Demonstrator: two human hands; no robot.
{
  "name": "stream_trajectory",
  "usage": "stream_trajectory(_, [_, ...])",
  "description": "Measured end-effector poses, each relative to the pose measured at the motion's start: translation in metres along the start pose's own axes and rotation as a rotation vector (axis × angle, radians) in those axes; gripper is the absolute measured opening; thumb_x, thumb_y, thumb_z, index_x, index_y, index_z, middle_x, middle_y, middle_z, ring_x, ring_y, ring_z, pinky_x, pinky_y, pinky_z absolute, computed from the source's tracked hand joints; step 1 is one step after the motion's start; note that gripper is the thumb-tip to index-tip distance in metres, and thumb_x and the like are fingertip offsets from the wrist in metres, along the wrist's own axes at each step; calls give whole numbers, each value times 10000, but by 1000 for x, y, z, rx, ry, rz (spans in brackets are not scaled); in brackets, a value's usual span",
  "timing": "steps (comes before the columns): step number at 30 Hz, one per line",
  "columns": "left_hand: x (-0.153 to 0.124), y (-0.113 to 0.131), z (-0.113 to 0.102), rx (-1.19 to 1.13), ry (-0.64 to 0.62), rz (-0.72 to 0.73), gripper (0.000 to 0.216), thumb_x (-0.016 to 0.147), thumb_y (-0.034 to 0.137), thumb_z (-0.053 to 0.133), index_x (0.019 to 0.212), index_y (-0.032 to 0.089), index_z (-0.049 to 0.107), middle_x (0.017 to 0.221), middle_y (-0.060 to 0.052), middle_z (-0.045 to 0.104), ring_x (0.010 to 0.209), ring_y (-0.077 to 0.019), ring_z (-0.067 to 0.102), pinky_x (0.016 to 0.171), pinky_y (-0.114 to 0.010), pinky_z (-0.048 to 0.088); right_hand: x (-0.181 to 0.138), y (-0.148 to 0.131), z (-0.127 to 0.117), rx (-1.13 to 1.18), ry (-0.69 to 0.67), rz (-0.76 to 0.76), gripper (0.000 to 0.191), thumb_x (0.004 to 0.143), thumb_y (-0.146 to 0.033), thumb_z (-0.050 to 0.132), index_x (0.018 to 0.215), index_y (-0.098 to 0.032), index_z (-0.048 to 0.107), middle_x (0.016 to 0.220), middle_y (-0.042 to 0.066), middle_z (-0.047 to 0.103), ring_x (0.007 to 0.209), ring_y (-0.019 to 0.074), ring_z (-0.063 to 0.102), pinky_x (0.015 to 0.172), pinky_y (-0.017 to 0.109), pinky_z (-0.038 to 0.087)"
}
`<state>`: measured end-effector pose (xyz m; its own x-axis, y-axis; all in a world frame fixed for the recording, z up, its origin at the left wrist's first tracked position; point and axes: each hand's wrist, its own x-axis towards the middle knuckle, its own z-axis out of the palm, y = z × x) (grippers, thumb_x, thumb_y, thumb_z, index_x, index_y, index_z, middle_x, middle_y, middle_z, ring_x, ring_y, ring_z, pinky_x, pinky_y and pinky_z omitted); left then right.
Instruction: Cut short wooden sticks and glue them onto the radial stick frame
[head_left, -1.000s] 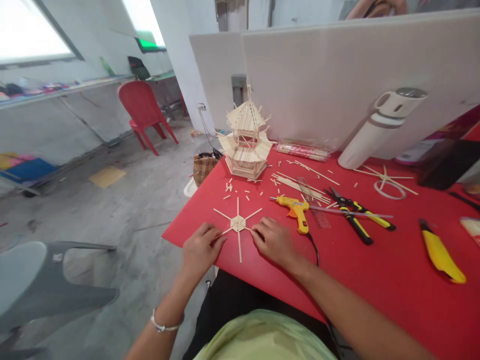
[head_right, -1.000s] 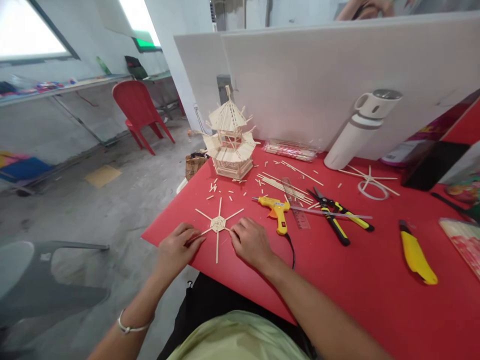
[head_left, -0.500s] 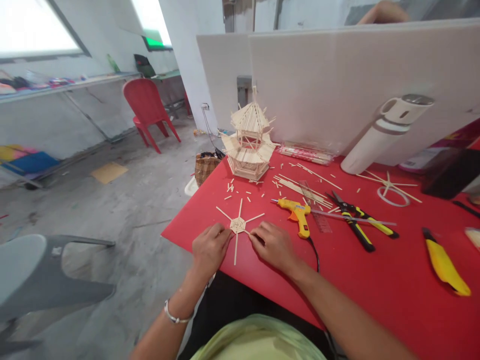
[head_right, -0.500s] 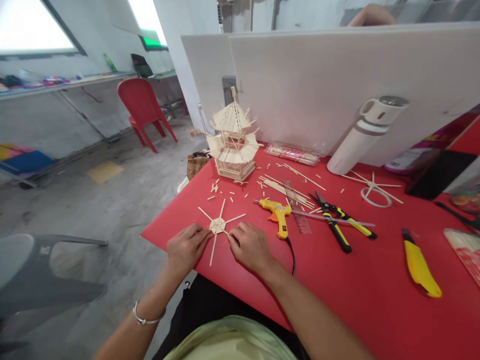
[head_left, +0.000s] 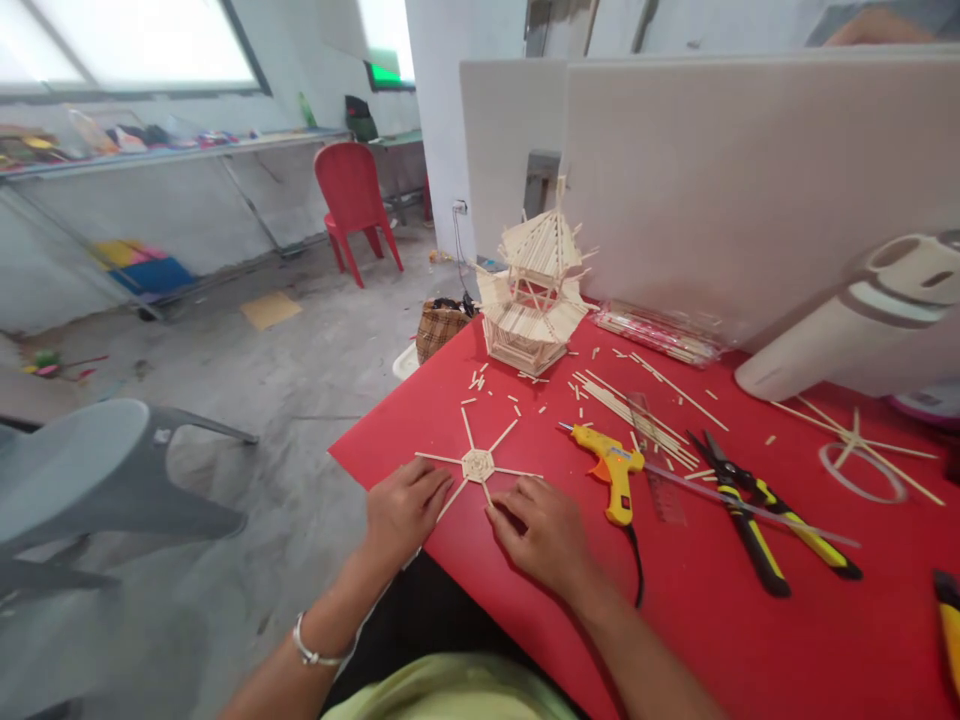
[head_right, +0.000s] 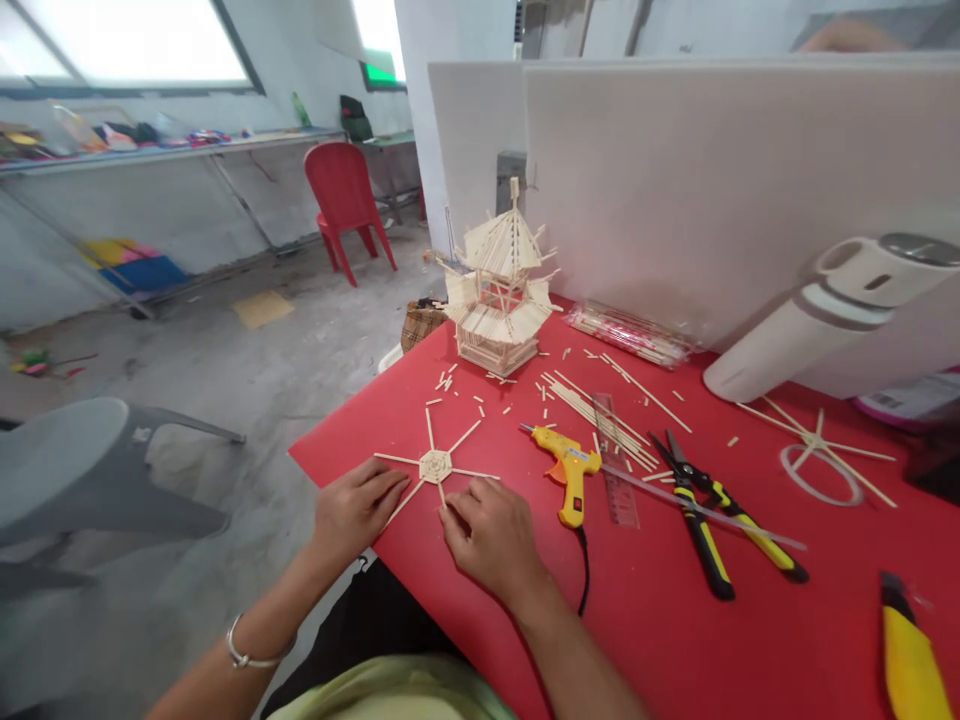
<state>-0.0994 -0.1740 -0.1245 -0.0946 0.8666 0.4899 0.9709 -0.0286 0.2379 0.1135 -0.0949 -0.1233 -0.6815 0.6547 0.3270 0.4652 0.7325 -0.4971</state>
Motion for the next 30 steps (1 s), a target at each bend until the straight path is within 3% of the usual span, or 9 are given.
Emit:
stream_trajectory(5, [12, -1, -12, -138, -266, -98, 217, 941, 300, 548, 940, 250, 759, 881, -8, 747, 760, -130, 685, 642, -216, 443, 1, -1, 1, -2, -30, -46, 177, 939, -341, 553, 890, -239, 689, 781, 25, 593, 774, 152, 542, 694, 281, 340])
stream_trajectory(9, [19, 6, -20, -225, -361, -237, 184, 909, 321, 592, 973, 267, 756, 934, 7, 761, 804, -144, 693, 676, -223, 451, 0, -1, 1, 2, -65, -88, 180, 942, -363, 550, 933, -244, 686, 786, 26, 588, 762, 154, 534, 674, 290, 327])
stream_trajectory(16, [16, 12, -20, -286, -385, -365, 211, 900, 296, 564, 950, 269, 767, 879, -2, 741, 783, -145, 673, 693, -227, 458, 0, 0, 1, 1, -81, -90, 181, 940, -360, 554, 994, -247, 684, 801, 31, 588, 774, 163, 532, 676, 290, 328])
stream_trajectory(20, [17, 9, -16, -318, -356, -411, 214, 891, 281, 555, 948, 260, 760, 948, 2, 757, 821, -147, 682, 726, -226, 465, 0, -1, 0, 16, -94, -82, 174, 937, -347, 558, 998, -244, 684, 809, 31, 586, 780, 162, 533, 692, 286, 341])
stream_trajectory(24, [20, 8, -13, -295, -328, -492, 238, 879, 296, 549, 1004, 247, 746, 962, -6, 768, 793, -154, 689, 717, -235, 468, 1, 0, -1, 24, -97, -84, 155, 921, -324, 575, 996, -242, 683, 803, 29, 580, 773, 164, 529, 681, 283, 343])
stream_trajectory(30, [23, 6, -11, -188, -393, -506, 314, 877, 344, 540, 1118, 285, 732, 975, -14, 778, 820, -190, 711, 686, -260, 455, 1, 1, 0, 20, -86, -97, 183, 917, -332, 579, 1047, -248, 676, 807, 27, 582, 759, 166, 535, 671, 283, 358])
